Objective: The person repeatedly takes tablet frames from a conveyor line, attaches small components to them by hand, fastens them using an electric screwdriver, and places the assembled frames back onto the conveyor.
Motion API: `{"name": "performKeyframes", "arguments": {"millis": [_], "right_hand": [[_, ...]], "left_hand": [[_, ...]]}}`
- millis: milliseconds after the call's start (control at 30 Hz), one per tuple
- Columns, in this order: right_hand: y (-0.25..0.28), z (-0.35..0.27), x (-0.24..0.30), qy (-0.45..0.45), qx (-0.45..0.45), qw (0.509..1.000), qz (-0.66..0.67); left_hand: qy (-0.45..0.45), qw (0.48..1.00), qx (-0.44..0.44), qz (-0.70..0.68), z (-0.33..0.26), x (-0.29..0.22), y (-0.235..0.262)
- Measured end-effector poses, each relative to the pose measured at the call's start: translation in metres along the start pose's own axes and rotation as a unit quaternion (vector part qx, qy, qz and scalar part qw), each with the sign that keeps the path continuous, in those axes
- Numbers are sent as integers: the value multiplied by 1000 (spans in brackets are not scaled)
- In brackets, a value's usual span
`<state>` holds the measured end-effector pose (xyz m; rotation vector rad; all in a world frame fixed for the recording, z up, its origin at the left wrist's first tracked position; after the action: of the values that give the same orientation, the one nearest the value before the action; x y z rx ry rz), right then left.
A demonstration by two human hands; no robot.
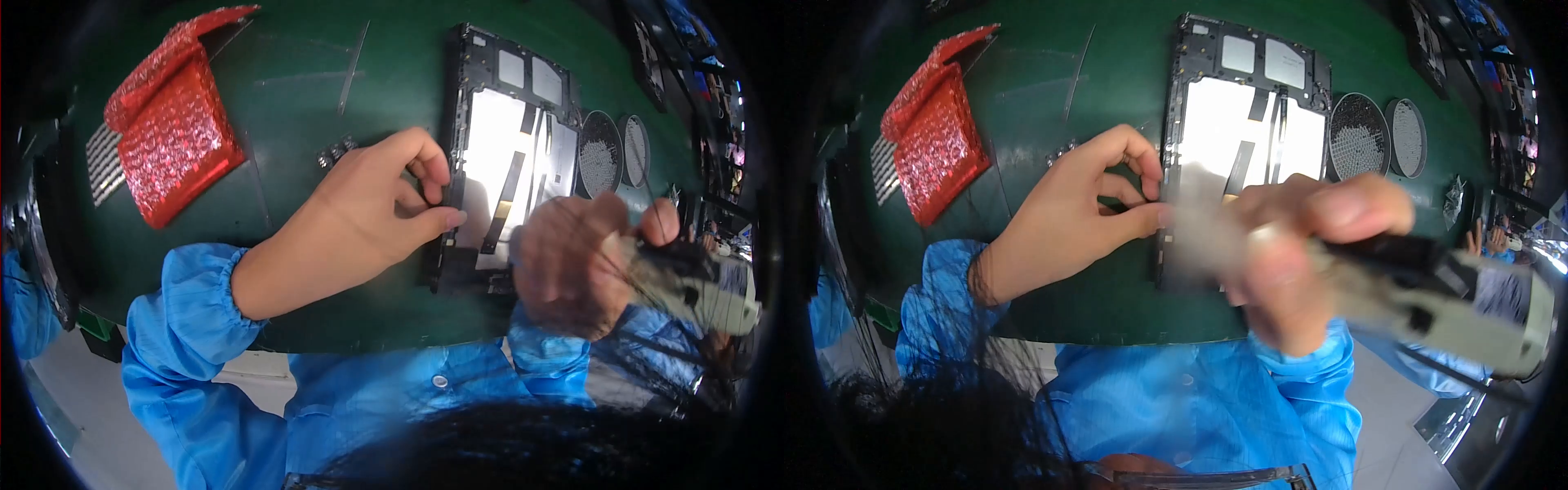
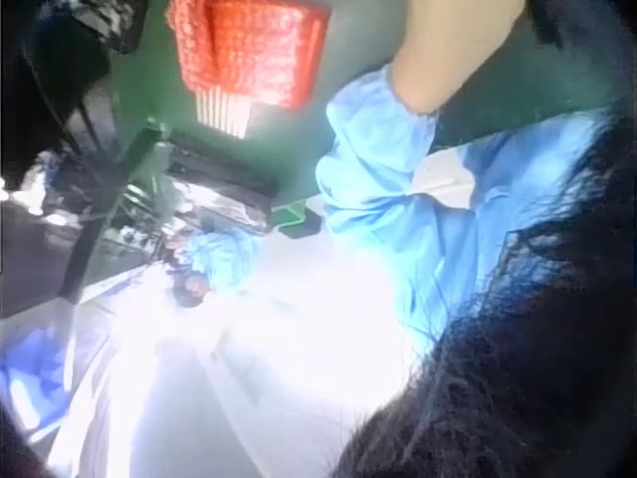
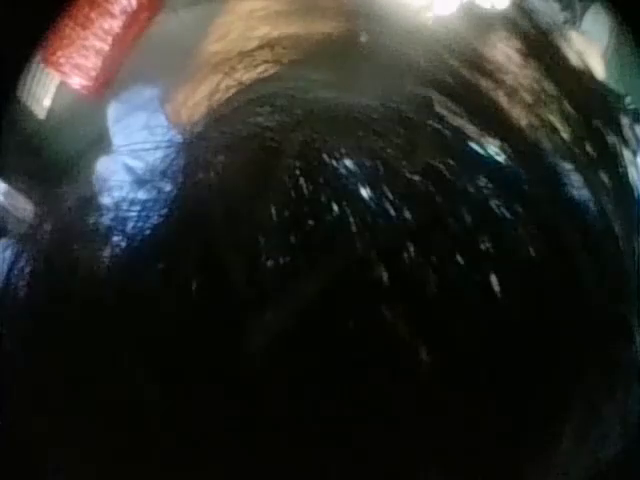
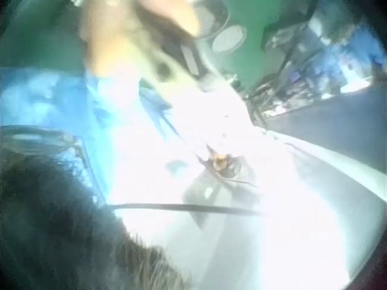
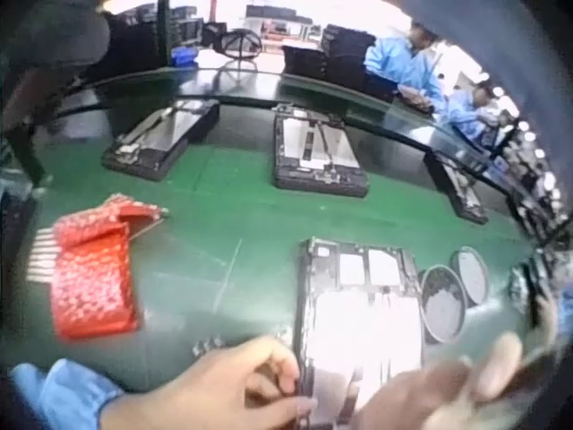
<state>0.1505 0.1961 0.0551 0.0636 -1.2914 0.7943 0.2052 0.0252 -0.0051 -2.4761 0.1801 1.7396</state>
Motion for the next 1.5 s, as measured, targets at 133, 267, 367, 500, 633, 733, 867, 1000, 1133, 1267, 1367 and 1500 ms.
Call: {"name": "performKeyframes", "arguments": {"millis": [133,267,367,500,633,733,867,1000,1133,1267,1367,1500], "right_hand": [[-16,-15,-11,-94,53,994,-28],[-13,-22,-20,-87,33,991,-101],[-18,-21,-22,-78,40,993,-79],[-21,-20,-23,-81,30,994,-73],[-20,-20,-25,-79,6,993,-84],[-24,-17,-22,-95,5,991,-96],[-20,-18,-23,-92,9,991,-93],[-19,-18,-25,-83,21,987,-135],[-25,-18,-30,-75,-3,971,-226],[-16,-23,-33,-70,-13,987,-141],[-25,-25,-36,-48,-9,994,-95],[-19,-27,-29,-101,20,980,-168]], "left_hand": [[-35,999,-7,-4,1,6,1],[-73,997,-24,21,2,13,0],[-86,996,-33,19,-1,16,1],[-98,995,-33,9,0,17,0],[-98,994,-32,24,0,16,0],[-97,994,-34,24,1,16,-1],[-91,995,-39,30,0,15,-2],[-95,994,-37,31,1,15,-2],[-93,995,-38,26,0,16,0],[-91,995,-31,31,1,12,2],[-102,993,-37,44,-5,13,-2],[-80,991,-48,100,-39,1,-7]]}}
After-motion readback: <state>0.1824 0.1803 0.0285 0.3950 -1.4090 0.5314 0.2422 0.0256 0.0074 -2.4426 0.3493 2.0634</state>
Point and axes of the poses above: each hand's wrist, its own z-axis towards the middle knuckle, its own y-axis out of the back of the hand, x = y × z, the point moved 3 cm from there along z, towards the middle knuckle, and after that the axes turned 4 degrees about z, right-handed, at the moved point
